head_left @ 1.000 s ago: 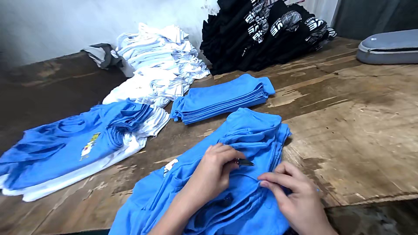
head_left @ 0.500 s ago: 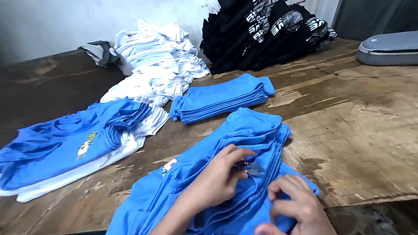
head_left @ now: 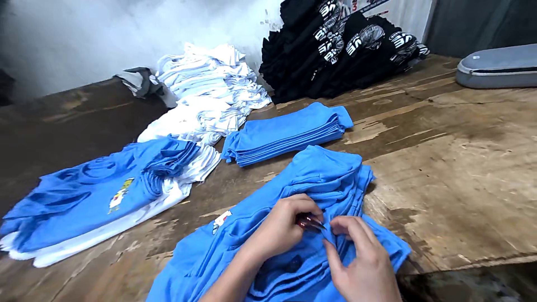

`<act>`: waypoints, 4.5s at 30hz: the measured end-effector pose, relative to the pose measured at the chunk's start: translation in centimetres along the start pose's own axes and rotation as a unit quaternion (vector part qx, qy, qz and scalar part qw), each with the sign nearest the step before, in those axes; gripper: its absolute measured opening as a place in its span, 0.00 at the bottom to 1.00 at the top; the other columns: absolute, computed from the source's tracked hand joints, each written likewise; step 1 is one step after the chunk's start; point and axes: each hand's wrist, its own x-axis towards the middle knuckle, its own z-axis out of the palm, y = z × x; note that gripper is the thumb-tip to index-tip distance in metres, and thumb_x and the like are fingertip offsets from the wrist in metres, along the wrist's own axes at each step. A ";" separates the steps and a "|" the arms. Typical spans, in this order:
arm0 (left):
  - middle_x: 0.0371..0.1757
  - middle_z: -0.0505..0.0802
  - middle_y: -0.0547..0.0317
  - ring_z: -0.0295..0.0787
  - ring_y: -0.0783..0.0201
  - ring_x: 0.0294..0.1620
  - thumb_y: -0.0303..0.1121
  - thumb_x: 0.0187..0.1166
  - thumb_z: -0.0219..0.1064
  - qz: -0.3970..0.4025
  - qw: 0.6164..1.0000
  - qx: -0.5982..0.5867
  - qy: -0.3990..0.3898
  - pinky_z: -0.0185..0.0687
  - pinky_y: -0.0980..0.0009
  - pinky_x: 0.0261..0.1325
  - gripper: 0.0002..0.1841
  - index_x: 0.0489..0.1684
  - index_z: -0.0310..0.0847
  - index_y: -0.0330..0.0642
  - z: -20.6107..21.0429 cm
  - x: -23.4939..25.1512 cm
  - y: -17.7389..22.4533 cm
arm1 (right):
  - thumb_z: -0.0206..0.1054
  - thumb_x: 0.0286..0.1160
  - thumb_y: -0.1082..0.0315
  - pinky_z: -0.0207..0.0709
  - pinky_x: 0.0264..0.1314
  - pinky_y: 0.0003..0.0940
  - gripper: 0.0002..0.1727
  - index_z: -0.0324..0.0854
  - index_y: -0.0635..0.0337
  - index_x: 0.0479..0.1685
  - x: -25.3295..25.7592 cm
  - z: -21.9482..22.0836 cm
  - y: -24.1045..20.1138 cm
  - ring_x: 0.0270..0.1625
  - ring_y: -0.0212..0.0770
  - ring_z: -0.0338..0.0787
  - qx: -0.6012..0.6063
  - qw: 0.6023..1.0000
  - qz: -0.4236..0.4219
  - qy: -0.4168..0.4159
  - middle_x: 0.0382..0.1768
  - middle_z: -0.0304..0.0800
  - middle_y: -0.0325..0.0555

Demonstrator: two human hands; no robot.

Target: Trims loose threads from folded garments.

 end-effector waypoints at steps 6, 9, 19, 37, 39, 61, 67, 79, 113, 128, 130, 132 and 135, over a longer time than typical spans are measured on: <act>0.37 0.93 0.70 0.86 0.77 0.34 0.29 0.76 0.72 -0.094 0.989 -0.040 0.105 0.83 0.78 0.39 0.05 0.44 0.90 0.48 0.3 -0.1 0.8 | 0.76 0.53 0.87 0.96 0.48 0.34 0.36 0.73 0.66 0.70 1.5 -1.3 1.1 0.45 0.40 0.98 0.314 0.935 0.122 -0.108 0.48 0.96 0.44; 0.27 0.90 0.71 0.83 0.77 0.26 0.45 0.74 0.76 -0.173 0.981 0.004 0.091 0.81 0.76 0.32 0.10 0.31 0.90 0.50 0.1 -1.0 2.8 | 0.77 0.53 0.87 0.97 0.44 0.37 0.33 0.73 0.67 0.64 1.5 -1.5 1.4 0.44 0.42 0.97 0.351 0.925 0.111 -0.091 0.54 0.90 0.48; 0.34 0.93 0.74 0.88 0.78 0.33 0.46 0.75 0.74 -0.206 0.975 -0.003 0.081 0.84 0.78 0.37 0.10 0.45 0.92 0.55 -1.0 -2.6 3.5 | 0.84 0.50 0.65 0.79 0.29 0.14 0.09 0.94 0.50 0.31 0.6 0.4 0.9 0.33 0.21 0.84 0.098 0.995 0.027 0.016 0.52 0.88 0.46; 0.38 0.94 0.71 0.89 0.77 0.37 0.52 0.80 0.69 -0.168 0.986 -0.008 -0.014 0.87 0.74 0.45 0.18 0.54 0.91 0.50 -0.4 -2.3 4.3 | 0.53 0.91 0.57 0.81 0.52 0.24 0.23 0.78 0.56 0.24 0.0 -1.6 2.4 0.51 0.29 0.85 0.234 0.969 -0.056 0.062 0.45 0.85 0.41; 0.32 0.89 0.69 0.83 0.74 0.28 0.59 0.71 0.76 -0.225 0.971 -0.068 -0.038 0.83 0.72 0.38 0.34 0.70 0.81 0.45 -0.8 -1.7 3.9 | 0.62 0.86 0.52 0.81 0.52 0.29 0.23 0.76 0.53 0.19 -0.7 -2.2 2.6 0.48 0.32 0.87 0.180 0.973 -0.143 -0.009 0.40 0.88 0.40; 0.51 0.94 0.78 0.88 0.73 0.54 0.37 0.80 0.67 0.023 0.979 0.180 0.091 0.82 0.63 0.62 0.10 0.52 0.92 0.60 0.5 -3.7 1.2 | 0.66 0.82 0.54 0.74 0.33 0.27 0.12 0.95 0.41 0.37 -0.7 -2.3 3.2 0.32 0.31 0.80 -0.009 0.985 -0.143 -0.093 0.22 0.78 0.32; 0.52 0.94 0.77 0.87 0.74 0.57 0.37 0.81 0.68 0.049 0.990 0.105 0.083 0.79 0.64 0.63 0.09 0.53 0.92 0.59 0.1 -4.5 1.8 | 0.69 0.82 0.55 0.71 0.41 0.20 0.10 0.93 0.46 0.38 -1.5 -2.6 4.0 0.35 0.27 0.77 0.113 0.984 -0.133 -0.035 0.25 0.77 0.34; 0.49 0.94 0.71 0.88 0.71 0.53 0.36 0.80 0.68 0.042 0.989 0.118 0.081 0.83 0.63 0.60 0.09 0.54 0.90 0.53 1.3 -3.6 3.3 | 0.66 0.79 0.40 0.72 0.49 0.32 0.27 0.81 0.48 0.17 -1.8 -4.1 4.5 0.42 0.36 0.79 0.118 0.968 -0.196 -0.105 0.28 0.78 0.39; 0.34 0.91 0.65 0.87 0.69 0.33 0.43 0.68 0.81 -0.228 0.973 0.014 0.023 0.87 0.65 0.41 0.28 0.68 0.80 0.45 -0.1 -3.5 4.2 | 0.71 0.74 0.40 0.84 0.50 0.42 0.22 0.92 0.41 0.58 -0.4 -4.1 3.0 0.46 0.39 0.90 -0.030 0.972 -0.175 -0.156 0.44 0.93 0.37; 0.46 0.94 0.75 0.90 0.74 0.50 0.40 0.80 0.66 -0.002 0.968 0.203 0.148 0.86 0.67 0.59 0.11 0.53 0.93 0.58 1.6 -4.4 1.6 | 0.68 0.76 0.47 0.81 0.43 0.34 0.13 0.95 0.39 0.34 -0.8 -1.9 2.7 0.42 0.34 0.87 -0.081 0.990 -0.108 -0.050 0.36 0.89 0.33; 0.45 0.94 0.76 0.89 0.75 0.50 0.38 0.81 0.66 0.015 0.972 0.189 0.142 0.85 0.68 0.59 0.10 0.50 0.94 0.59 1.3 -4.9 1.5 | 0.69 0.79 0.55 0.81 0.47 0.27 0.11 0.94 0.43 0.33 -1.2 -2.0 2.8 0.44 0.31 0.86 -0.014 0.995 -0.099 -0.015 0.36 0.87 0.35; 0.47 0.94 0.76 0.88 0.74 0.52 0.39 0.82 0.66 0.029 0.978 0.166 0.123 0.83 0.66 0.60 0.10 0.51 0.93 0.59 1.3 -5.2 1.7 | 0.70 0.79 0.55 0.79 0.51 0.21 0.10 0.94 0.45 0.34 -1.6 -2.3 2.9 0.46 0.27 0.84 0.037 0.996 -0.081 0.005 0.37 0.85 0.36; 0.49 0.94 0.74 0.88 0.72 0.53 0.40 0.83 0.66 0.051 0.982 0.152 0.095 0.81 0.63 0.58 0.09 0.51 0.93 0.60 2.0 -4.8 2.2 | 0.72 0.78 0.55 0.78 0.50 0.19 0.09 0.93 0.45 0.34 -1.9 -2.4 3.2 0.46 0.25 0.83 0.060 0.995 -0.081 0.016 0.37 0.85 0.35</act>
